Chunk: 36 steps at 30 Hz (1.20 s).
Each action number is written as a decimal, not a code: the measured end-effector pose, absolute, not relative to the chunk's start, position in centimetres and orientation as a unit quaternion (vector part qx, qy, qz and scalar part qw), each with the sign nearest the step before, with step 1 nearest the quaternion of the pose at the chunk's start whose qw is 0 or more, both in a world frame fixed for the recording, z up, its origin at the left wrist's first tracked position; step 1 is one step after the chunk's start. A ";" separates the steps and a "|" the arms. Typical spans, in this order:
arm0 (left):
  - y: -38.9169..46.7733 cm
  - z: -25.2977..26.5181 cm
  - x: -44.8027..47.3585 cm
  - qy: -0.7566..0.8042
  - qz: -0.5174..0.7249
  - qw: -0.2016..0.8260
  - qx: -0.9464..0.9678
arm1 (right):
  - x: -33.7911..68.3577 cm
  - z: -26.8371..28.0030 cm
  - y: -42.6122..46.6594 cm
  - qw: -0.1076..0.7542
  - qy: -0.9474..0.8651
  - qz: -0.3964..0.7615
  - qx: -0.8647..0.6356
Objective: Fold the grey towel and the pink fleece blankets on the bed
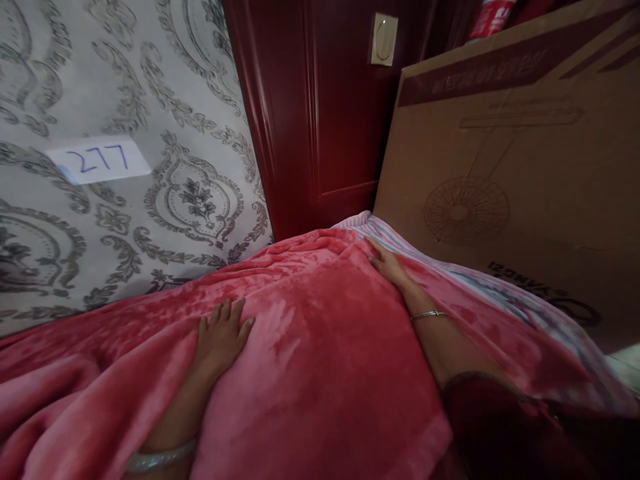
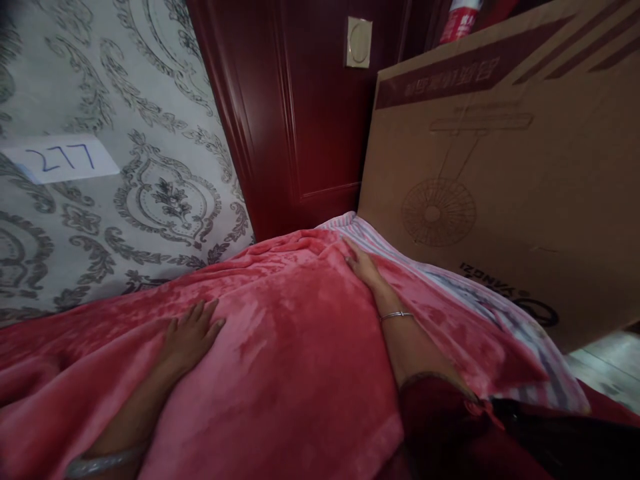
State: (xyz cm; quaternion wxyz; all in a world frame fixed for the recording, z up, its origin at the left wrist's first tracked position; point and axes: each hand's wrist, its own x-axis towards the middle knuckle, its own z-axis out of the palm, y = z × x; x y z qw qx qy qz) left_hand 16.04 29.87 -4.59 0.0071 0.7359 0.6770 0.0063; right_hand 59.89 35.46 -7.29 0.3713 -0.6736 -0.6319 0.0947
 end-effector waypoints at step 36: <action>29.1 -5.1 16.4 0.684 0.038 -0.002 0.729 | 60.6 -7.8 34.0 0.316 -0.576 0.067 -0.751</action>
